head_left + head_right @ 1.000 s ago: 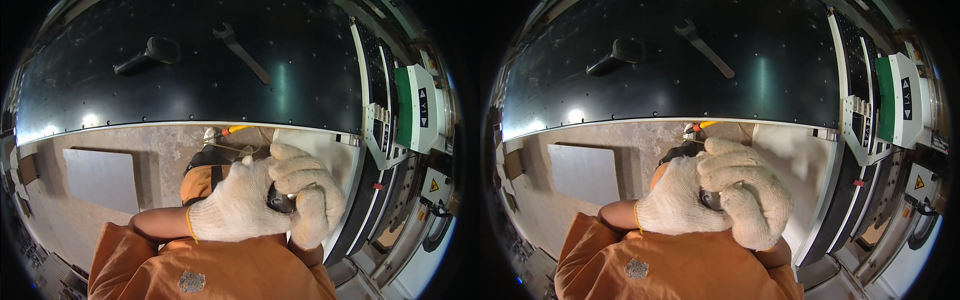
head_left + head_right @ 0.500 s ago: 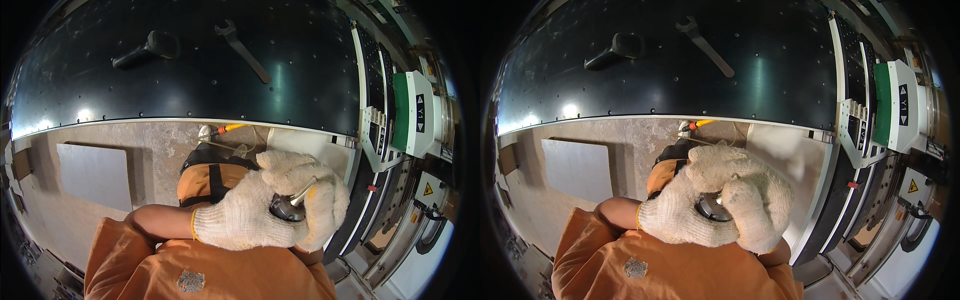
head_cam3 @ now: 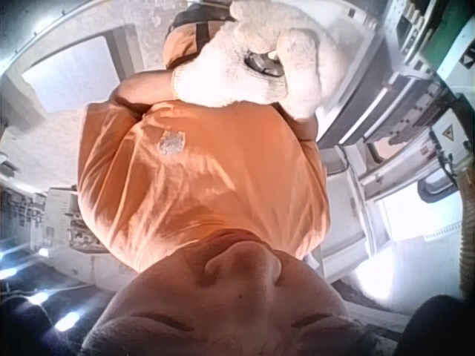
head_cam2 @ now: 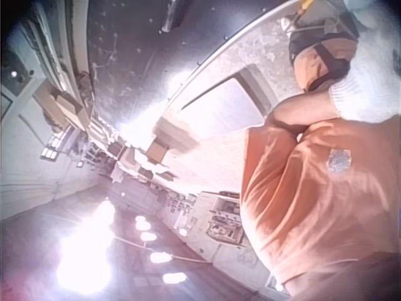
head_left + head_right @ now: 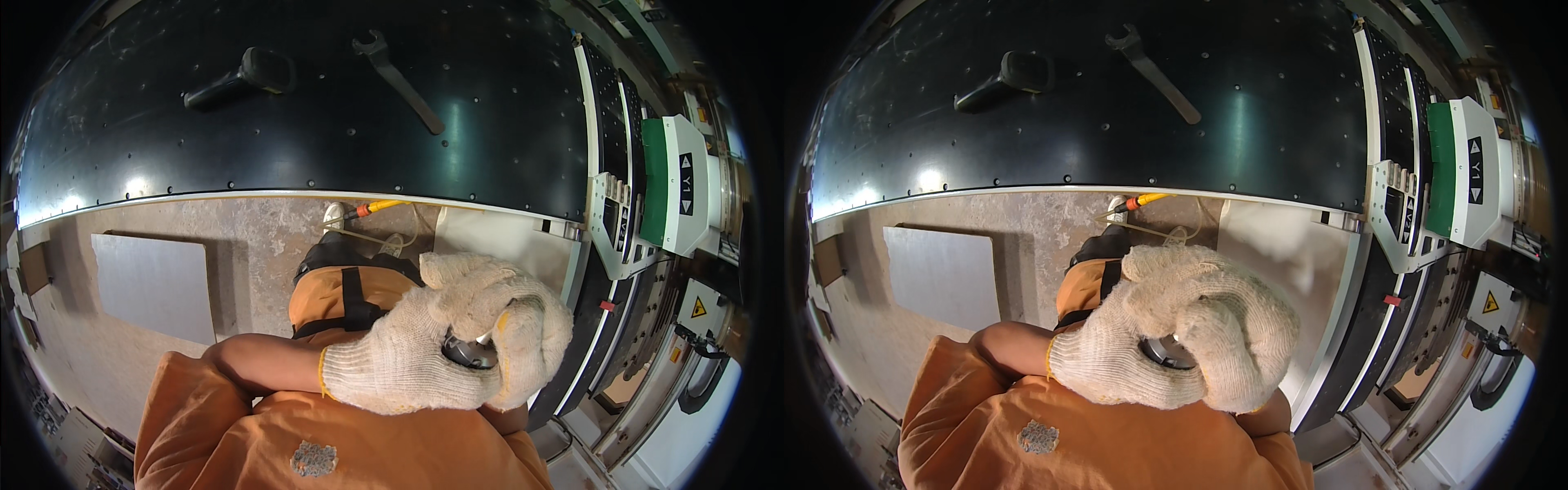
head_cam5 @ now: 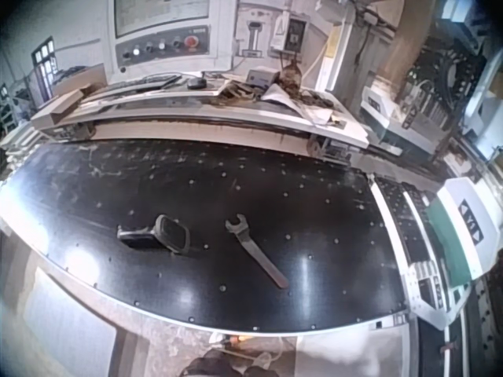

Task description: The person operates a CNC machine, removes a finished sheet, and then uses a pallet jack to move a stack of sheets across the workshop floor.

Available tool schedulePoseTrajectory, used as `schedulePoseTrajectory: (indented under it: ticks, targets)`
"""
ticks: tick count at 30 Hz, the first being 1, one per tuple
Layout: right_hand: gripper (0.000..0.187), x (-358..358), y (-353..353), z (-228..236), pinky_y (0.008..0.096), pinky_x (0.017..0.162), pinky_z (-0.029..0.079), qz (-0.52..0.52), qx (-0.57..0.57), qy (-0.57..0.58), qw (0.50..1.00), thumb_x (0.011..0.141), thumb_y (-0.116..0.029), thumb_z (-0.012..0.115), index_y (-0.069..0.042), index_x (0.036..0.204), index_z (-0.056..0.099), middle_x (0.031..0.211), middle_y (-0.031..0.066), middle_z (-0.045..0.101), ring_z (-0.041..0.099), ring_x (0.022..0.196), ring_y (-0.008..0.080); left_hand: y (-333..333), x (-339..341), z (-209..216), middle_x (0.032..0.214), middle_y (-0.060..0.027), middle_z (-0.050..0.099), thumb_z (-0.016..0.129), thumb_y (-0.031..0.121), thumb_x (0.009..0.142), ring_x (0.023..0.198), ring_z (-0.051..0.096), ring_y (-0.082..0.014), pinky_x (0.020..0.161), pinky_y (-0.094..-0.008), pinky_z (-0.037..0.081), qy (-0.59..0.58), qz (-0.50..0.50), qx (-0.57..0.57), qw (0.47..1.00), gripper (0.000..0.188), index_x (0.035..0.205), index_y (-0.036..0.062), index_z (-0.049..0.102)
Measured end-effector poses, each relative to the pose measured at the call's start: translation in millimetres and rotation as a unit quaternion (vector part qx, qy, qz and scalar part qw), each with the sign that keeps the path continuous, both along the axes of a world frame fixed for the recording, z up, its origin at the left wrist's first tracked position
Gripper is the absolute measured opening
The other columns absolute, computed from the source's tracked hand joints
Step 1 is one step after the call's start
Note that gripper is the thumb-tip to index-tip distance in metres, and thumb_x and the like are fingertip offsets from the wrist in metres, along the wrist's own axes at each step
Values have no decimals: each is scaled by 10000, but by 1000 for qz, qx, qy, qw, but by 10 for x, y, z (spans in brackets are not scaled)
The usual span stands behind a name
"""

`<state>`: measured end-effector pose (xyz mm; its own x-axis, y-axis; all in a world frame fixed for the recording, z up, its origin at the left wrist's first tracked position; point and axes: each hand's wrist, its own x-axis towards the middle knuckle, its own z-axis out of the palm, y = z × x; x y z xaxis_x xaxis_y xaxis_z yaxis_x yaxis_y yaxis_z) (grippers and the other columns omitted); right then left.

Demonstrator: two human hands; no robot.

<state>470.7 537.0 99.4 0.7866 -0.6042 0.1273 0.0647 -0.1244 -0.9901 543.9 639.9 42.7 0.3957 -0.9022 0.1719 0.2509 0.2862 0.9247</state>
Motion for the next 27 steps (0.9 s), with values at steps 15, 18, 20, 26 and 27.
schedulePoseTrajectory:
  ticks: [15,18,20,26,27]
  targets:
    - [279,-107,33,-122,566,813,631,-18,75,-34,996,983,-157,532,76,856,617,782,242,686,696,711,362,103,54,152,1382,-171,574,873,212,739,1353,526,-372,1201,-467,365,22,-13,60,998,753,1412,42,582]
    - [300,-11,-28,-207,490,813,602,67,104,-91,988,1010,-192,565,62,880,657,846,217,710,693,777,326,77,84,176,1338,-162,589,865,193,737,1318,546,-359,1182,-459,382,6,-9,54,998,712,1379,43,597]
    - [314,85,-100,-260,416,794,562,151,174,-142,963,1039,-240,623,22,878,690,914,184,741,688,834,302,75,96,185,1309,-156,599,859,180,735,1295,559,-351,1170,-453,394,33,-25,72,997,684,1357,45,607]
    - [295,109,-137,-243,402,901,535,199,257,-148,934,1038,-232,610,50,1015,690,1043,176,740,683,963,280,46,146,231,1222,-138,630,843,143,731,1226,597,-327,1132,-436,429,-46,-4,62,997,604,1290,48,637]
    - [299,76,-146,-223,404,924,533,193,256,-132,938,1037,-227,603,59,1042,688,1065,177,739,682,985,277,33,168,248,1207,-135,635,840,137,730,1214,604,-323,1125,-434,435,-56,-4,62,996,590,1279,49,642]
